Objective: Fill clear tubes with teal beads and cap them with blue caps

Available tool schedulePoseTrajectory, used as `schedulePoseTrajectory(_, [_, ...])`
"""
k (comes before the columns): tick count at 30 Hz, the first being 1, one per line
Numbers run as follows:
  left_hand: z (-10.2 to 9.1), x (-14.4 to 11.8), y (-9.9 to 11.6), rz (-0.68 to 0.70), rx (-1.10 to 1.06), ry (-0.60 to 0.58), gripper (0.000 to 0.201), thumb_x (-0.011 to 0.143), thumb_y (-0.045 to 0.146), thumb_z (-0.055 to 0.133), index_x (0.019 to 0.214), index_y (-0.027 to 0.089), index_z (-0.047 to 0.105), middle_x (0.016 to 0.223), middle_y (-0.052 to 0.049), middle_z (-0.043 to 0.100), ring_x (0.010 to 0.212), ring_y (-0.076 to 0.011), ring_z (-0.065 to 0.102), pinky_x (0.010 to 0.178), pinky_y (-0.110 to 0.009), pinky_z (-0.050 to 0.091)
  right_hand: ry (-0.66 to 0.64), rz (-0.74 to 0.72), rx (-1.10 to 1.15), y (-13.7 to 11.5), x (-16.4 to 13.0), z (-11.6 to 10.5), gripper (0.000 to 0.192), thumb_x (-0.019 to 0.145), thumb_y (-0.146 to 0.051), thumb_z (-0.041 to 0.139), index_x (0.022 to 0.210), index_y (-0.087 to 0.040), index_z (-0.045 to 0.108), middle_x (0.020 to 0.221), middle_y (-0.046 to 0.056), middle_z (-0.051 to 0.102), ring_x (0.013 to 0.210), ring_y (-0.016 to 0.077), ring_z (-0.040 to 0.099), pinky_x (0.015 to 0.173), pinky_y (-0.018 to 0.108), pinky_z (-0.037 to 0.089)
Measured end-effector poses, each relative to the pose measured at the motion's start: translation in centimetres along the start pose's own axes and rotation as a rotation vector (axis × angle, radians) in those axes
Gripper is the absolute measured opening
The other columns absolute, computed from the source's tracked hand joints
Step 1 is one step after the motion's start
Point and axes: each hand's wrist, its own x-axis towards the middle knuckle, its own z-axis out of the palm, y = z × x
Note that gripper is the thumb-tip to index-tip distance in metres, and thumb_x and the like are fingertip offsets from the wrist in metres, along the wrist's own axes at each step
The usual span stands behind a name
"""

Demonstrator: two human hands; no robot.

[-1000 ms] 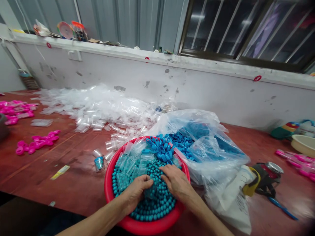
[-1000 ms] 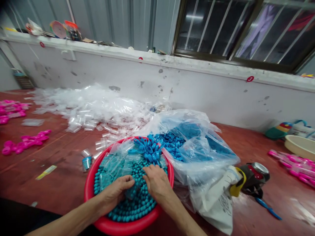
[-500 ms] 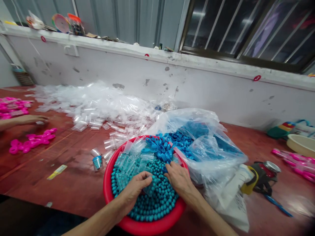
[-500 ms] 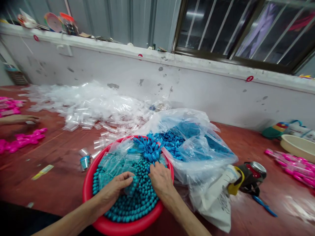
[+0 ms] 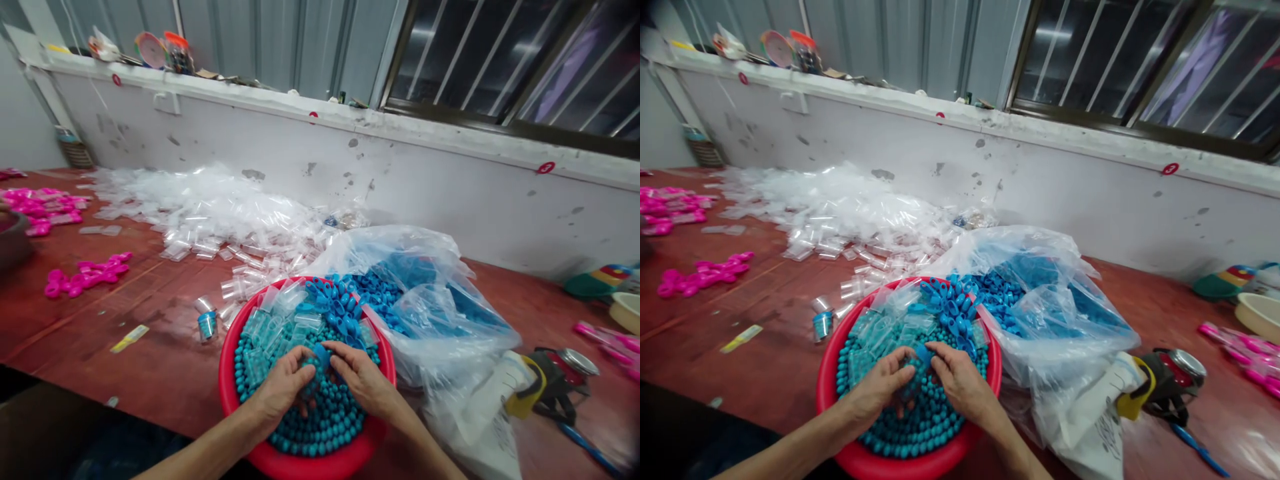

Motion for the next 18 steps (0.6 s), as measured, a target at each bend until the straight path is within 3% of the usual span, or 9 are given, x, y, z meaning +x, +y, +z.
schedulePoseTrajectory(4, [0.1, 0.0, 0.0, 0.045, 0.101, -0.021, 0.049, 0.065, 0.046, 0.056, 0.102, 0.017, 0.042, 0.062, 0.004, 0.053, 0.039, -0.0084, 0.05, 0.032, -0.018, 0.034, 0.029, 0.079, 0.05, 0.0, 0.1, 0.6, 0.029, 0.084, -0.031, 0.04, 0.104, -0.019, 0.058, 0.056, -0.003, 0.051, 0.048, 0.0107, 0.048, 0.047, 0.021, 0.04])
schedulePoseTrajectory(9, [0.1, 0.0, 0.1, 0.032, 0.104, 0.084, 0.059, 0.064, 0.046, 0.055, 0.113, 0.016, 0.038, 0.062, 0.004, 0.054, 0.036, -0.0079, 0.049, 0.031, -0.018, 0.033, 0.11, 0.022, -0.005, 0.0, -0.1, 0.8, 0.027, 0.082, -0.035, 0.045, 0.093, -0.02, 0.065, 0.056, -0.002, 0.051, 0.049, 0.0104, 0.046, 0.045, 0.021, 0.037])
schedulePoseTrajectory(14, [0.4, -0.1, 0.1, 0.029, 0.086, 0.098, 0.06, 0.065, 0.042, 0.054, 0.117, 0.015, 0.036, 0.063, 0.003, 0.056, 0.032, -0.0066, 0.045, 0.03, -0.018, 0.03, 0.018, 0.114, 0.204, 0.8, 0.1, 0.8, 0.026, 0.077, -0.036, 0.049, 0.087, -0.018, 0.066, 0.06, -0.001, 0.054, 0.043, 0.0081, 0.043, 0.039, 0.02, 0.035])
schedulePoseTrajectory(18, [0.4, 0.0, 0.1, 0.051, 0.108, 0.124, 0.056, 0.068, 0.04, 0.051, 0.117, 0.016, 0.036, 0.062, 0.004, 0.055, 0.03, -0.0062, 0.044, 0.028, -0.018, 0.027, 0.056, 0.099, 0.318, 1.4, 0.4, 1.1, 0.025, 0.075, -0.035, 0.053, 0.088, -0.017, 0.064, 0.06, -0.003, 0.052, 0.041, 0.0068, 0.042, 0.039, 0.02, 0.038])
